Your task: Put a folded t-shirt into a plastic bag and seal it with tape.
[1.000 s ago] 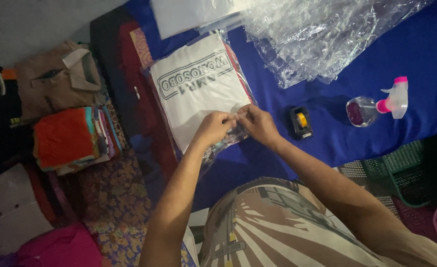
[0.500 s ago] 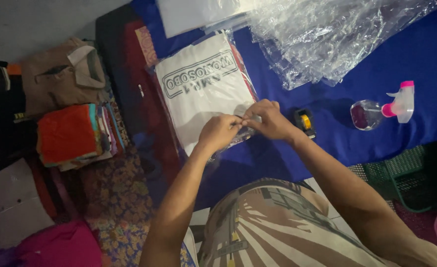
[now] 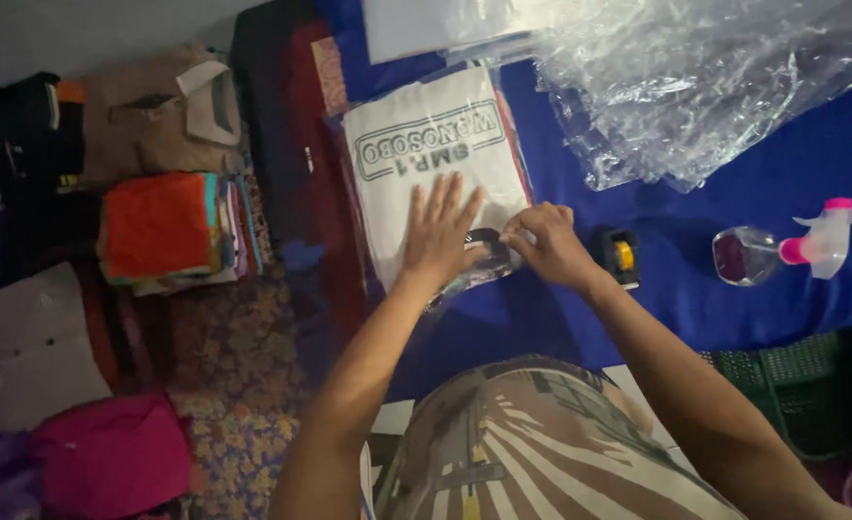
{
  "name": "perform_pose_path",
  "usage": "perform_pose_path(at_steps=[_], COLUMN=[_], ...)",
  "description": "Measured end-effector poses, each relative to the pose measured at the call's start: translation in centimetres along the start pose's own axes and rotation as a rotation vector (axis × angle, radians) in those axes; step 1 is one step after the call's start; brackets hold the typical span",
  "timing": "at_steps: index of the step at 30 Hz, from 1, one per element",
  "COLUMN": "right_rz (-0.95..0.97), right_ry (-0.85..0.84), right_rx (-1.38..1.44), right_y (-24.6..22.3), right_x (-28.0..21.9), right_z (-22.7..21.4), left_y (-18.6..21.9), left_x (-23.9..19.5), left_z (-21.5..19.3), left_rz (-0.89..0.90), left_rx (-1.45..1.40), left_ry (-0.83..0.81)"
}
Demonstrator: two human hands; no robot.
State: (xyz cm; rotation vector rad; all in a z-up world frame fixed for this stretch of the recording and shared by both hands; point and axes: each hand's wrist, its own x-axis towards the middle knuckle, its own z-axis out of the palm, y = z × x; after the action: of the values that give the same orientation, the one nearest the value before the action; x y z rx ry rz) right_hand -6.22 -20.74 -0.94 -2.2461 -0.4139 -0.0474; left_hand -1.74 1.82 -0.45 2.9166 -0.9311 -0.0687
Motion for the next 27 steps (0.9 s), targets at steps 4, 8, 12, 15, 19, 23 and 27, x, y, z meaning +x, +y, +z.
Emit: perform_pose_path(at_steps=[4,8,12,15,19,23,27], right_rz=[0.055,0.126,0.243,0.311,0.327,0.359,0.423], right_ry=[0.064,0.046,0.067,0.094,0.124,0.162,0.203], right_rx=[-0.102,-0.181,-0.229,-0.197,-0.18,-0.207,-0.241], right_y=[1.2,2.3,0.6,-0.9,-1.0,-0.9,0.5], right_x=[0.6,1.4,1.7,2.2,2.4,2.6,2.9], right_z=[1.7,3.1,3.0,2.4,2.7,3.5,4.3], left_y=[0.4,0.2,0.3,0.2,0.0,0.3,0.3], left_x=[-0.4,-0.6,-1.1,-1.1,-1.2,-1.2,-1.0], left_z=[0.5,1.3,1.1,1.2,2.2,1.1,2.0], left_rz=[-0.004,-0.006,0.007,0.006,0.016,0.017,0.007], left_rx=[0.103,0.057,-0.03,-0.043,-0.015,-0.039,-0.071], left_ry=[0.061,0.074,0.129,0.095,0.168,0.093,0.099])
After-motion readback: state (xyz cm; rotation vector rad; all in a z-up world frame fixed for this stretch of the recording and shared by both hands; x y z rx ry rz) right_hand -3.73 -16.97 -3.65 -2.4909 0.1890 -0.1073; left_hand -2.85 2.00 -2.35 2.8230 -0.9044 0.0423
